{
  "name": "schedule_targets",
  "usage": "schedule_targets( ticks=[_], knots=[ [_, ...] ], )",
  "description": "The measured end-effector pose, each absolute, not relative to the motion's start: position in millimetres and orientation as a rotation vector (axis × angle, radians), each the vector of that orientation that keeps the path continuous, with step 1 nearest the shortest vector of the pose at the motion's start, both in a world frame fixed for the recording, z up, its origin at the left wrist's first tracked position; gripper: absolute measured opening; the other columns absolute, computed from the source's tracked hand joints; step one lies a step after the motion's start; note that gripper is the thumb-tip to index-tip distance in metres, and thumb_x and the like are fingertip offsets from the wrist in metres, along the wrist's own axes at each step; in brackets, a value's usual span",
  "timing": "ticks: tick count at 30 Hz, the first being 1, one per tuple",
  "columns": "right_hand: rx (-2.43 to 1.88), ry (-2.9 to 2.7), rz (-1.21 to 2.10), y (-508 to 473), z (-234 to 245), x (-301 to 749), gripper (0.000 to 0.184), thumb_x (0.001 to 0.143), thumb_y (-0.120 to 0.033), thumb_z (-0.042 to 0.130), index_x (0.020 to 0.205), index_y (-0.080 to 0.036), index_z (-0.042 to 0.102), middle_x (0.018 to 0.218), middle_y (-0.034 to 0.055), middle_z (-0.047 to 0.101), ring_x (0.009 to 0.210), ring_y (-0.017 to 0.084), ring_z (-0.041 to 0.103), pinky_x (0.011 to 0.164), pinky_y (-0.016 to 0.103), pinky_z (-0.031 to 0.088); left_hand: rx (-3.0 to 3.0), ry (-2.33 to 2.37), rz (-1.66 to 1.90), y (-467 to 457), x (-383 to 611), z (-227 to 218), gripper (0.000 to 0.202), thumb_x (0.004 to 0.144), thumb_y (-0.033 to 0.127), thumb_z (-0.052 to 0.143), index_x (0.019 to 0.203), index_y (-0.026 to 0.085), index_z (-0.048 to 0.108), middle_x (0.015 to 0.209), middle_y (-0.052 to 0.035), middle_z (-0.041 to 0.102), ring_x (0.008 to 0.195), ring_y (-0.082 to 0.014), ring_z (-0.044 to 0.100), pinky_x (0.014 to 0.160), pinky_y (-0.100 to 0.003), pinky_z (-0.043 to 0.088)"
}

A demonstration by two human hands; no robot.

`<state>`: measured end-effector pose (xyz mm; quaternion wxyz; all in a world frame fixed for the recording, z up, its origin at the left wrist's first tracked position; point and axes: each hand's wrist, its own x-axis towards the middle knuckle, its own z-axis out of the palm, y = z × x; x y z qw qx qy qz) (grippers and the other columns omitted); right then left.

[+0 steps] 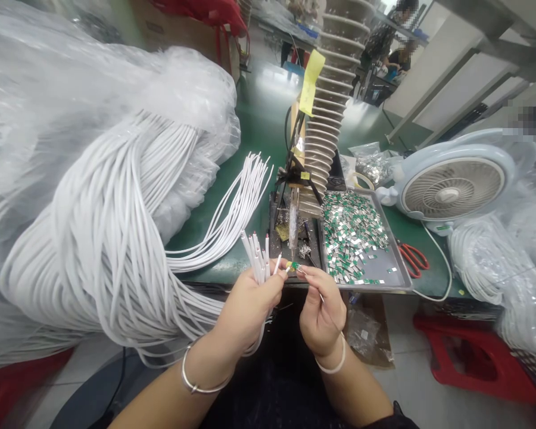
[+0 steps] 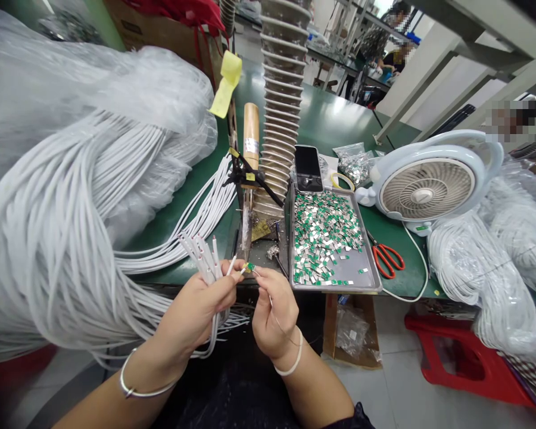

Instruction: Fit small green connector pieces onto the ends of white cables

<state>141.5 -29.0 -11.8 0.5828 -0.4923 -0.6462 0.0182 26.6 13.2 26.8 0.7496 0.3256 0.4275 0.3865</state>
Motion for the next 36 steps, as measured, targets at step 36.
schedule_targets(
  ticks=[36],
  knots=[
    [-1.188, -1.583, -0.184, -18, -2, 138, 0.030, 0.086, -0.006, 0.048, 0.110, -0.020, 0.059, 0.096, 0.0082, 0.062, 0.091, 0.018, 0.063, 0.074, 0.036, 0.059, 0.658, 0.947, 0.872, 13, 29, 44, 0.017, 0.070, 0.025, 0.058, 0.084, 0.015, 0.053, 0.040, 0.0139, 0.031, 0.039, -0.0032, 0.019, 0.040, -0.017, 0.014]
  ],
)
